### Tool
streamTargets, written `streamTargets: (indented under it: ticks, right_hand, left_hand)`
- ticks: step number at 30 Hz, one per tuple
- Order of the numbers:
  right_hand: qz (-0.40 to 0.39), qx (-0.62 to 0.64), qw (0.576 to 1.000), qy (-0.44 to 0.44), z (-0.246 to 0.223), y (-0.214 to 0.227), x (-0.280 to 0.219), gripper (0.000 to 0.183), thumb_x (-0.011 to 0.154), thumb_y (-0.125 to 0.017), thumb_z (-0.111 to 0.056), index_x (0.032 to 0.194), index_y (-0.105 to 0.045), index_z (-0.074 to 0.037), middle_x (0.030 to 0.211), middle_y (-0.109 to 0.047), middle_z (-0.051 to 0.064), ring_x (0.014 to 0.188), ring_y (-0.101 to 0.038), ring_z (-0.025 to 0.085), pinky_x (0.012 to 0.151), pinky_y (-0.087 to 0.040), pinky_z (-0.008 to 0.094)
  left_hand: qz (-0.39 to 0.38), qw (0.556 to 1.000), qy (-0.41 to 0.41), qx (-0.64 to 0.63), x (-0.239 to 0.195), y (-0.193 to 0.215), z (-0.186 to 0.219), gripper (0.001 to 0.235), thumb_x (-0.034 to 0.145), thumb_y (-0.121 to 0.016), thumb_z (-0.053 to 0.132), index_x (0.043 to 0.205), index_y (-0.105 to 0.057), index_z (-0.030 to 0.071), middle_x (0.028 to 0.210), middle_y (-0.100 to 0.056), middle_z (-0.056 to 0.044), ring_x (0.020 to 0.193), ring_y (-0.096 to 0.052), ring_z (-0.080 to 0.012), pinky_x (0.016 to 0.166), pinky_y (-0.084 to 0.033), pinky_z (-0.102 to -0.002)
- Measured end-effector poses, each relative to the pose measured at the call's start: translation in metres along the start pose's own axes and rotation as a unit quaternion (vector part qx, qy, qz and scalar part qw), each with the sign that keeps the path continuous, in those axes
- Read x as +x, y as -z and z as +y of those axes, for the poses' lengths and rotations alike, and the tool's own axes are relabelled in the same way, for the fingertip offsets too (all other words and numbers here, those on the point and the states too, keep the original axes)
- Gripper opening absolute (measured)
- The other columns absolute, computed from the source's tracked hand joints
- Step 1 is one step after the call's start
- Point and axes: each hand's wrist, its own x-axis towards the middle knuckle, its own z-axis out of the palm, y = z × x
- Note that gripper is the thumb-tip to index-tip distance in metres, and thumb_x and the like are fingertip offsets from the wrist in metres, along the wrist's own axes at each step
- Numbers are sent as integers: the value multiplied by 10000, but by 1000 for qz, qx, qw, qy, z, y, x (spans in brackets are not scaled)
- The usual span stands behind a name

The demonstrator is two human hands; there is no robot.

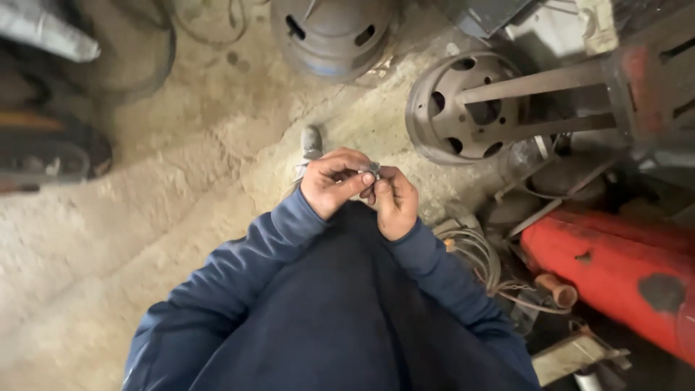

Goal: Polishing small metal bolts and parts using a bench grinder equipped with a buffing wheel.

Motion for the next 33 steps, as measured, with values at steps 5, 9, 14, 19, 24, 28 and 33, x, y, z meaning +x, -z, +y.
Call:
streamTargets:
  ticks: [5, 9, 14, 19, 24, 28, 33]
  right_hand:
    - [69, -88, 993, -33, -7, 2, 106, 218, 1099, -532, -196, 1100, -598, 12, 859, -655, 41, 746, -593, 81, 683, -510, 248]
    - [63, -95, 993, -13, -16, 10, 172, 165, 1086, -564, -150, 1091, -599, 11, 867, -650, 36, 764, -596, 76, 700, -515, 243]
    - [34, -83, 995, -40, -12, 41, 258, 171, 1068, -572, -162, 1091, -629, -3, 844, -668, 13, 742, -617, 71, 673, -509, 235]
    - [4, -127, 990, -53, 10, 63, 316, 190, 1093, -548, -183, 1090, -628, -11, 813, -653, 8, 711, -607, 72, 636, -492, 235]
    - [10, -160, 987, -25, 12, 61, 358, 188, 1082, -543, -151, 1080, -649, 4, 787, -672, 18, 697, -619, 78, 648, -514, 245]
    - [40, -114, 992, -27, 41, 51, 387, 166, 1086, -553, -122, 1068, -637, 19, 830, -687, 28, 748, -642, 79, 686, -537, 252]
    - [90, -84, 991, -47, 41, 29, 411, 184, 1067, -570, -119, 1139, -641, 36, 879, -689, 28, 783, -634, 69, 704, -540, 243]
  left_hand:
    - [-18, 993, 67, -97, 109, 44, -28, 137, 996, -711, 37, 1118, -692, -21, 1142, -674, -93, 889, -680, -153, 785, -583, -307]
    - [-39, 979, 152, -128, 178, 63, -22, 190, 1031, -691, 61, 1210, -656, 6, 1103, -690, -58, 937, -647, -129, 829, -554, -290]
    - [-24, 982, 94, -164, 256, 80, -61, 193, 1038, -695, 62, 1211, -626, 8, 1150, -689, -47, 1032, -641, -128, 923, -542, -295]
    - [93, 969, 129, -191, 294, 80, -88, 181, 1014, -706, 70, 1180, -677, 4, 957, -687, -66, 784, -604, -122, 703, -501, -278]
    - [117, 984, 86, -98, 327, 92, -79, 162, 1025, -705, 91, 1140, -707, -23, 1046, -683, -52, 865, -629, -114, 778, -540, -292]
    - [97, 993, 73, -11, 354, 111, -49, 215, 1009, -725, 81, 1187, -688, -34, 1084, -673, -33, 881, -631, -105, 792, -540, -289]
    - [57, 985, 155, -46, 376, 148, -56, 267, 985, -723, 64, 1229, -672, -31, 1097, -709, -59, 937, -674, -115, 828, -579, -286]
